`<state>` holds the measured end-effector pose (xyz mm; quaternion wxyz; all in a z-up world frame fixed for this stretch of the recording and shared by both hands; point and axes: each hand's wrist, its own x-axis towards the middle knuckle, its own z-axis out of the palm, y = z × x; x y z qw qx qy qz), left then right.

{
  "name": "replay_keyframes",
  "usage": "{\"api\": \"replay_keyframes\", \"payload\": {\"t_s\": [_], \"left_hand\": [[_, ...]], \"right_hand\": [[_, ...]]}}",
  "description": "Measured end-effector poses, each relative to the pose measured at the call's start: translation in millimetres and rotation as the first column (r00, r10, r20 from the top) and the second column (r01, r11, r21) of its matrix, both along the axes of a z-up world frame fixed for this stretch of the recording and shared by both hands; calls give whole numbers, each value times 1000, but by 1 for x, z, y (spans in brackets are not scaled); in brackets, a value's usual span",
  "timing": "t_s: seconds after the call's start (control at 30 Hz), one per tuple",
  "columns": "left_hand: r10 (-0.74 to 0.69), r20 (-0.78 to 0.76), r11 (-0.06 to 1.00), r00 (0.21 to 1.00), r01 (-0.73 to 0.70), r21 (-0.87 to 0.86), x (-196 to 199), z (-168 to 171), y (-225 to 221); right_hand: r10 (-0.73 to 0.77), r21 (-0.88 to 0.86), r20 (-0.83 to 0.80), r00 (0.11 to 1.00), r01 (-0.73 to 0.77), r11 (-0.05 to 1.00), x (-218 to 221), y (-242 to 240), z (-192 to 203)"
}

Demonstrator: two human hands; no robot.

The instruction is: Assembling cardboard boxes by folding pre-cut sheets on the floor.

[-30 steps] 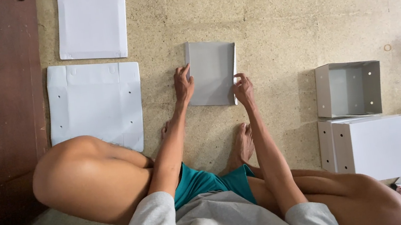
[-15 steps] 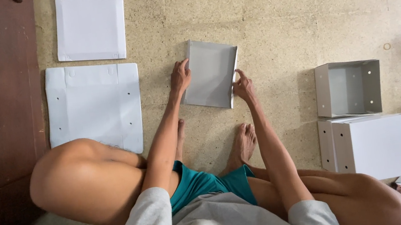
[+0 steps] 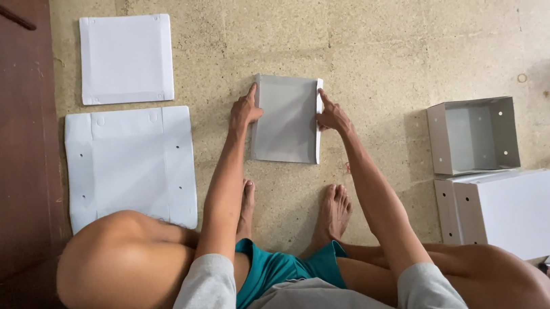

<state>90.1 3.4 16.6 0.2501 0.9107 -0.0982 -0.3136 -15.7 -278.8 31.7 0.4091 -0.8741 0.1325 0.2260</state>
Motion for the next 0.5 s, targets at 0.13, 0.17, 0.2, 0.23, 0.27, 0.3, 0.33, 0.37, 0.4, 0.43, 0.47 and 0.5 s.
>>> {"api": "replay_keyframes", "payload": {"t_s": [0.13,0.17,0.2,0.23,0.27,0.3,0.33,0.37,0.4,0.43,0.47,0.5], "left_hand": [[24,88,997,996,-18,-69,-4,-14,4],[24,89,998,996,-18,-68,-11,-10,6],[67,156,989,985,-45,-142,-19,-5,8],[114,217,974,969,-66,-217,-27,-1,10],[114,218,974,969,-66,-215,-36,3,11],[191,273,956,943,-116,-270,-44,6,11],[268,322,932,908,-160,-326,-51,10,11],[266,320,932,909,-158,-327,-55,8,10],[303,357,923,883,-179,-342,-59,6,8],[339,393,913,855,-198,-358,-62,4,8],[337,392,913,856,-196,-357,-66,5,5],[353,408,910,842,-208,-357,-70,6,4]], "right_hand": [[-42,66,38,998,40,997,1,0,1],[-43,67,39,998,40,997,-2,-1,-3],[-62,81,78,995,56,995,-5,-1,-8],[-81,97,116,990,70,993,-8,-2,-13],[-81,98,116,990,70,993,-12,0,-18],[-107,80,219,970,92,993,-15,1,-24],[-129,63,319,939,115,991,-19,3,-29],[-131,62,318,939,118,991,-21,4,-28],[-110,-22,380,918,127,992,-24,6,-27],[-83,-104,438,895,142,984,-27,9,-26],[-85,-104,436,896,144,984,-29,9,-27],[-80,-105,393,916,131,986,-31,11,-27]]}}
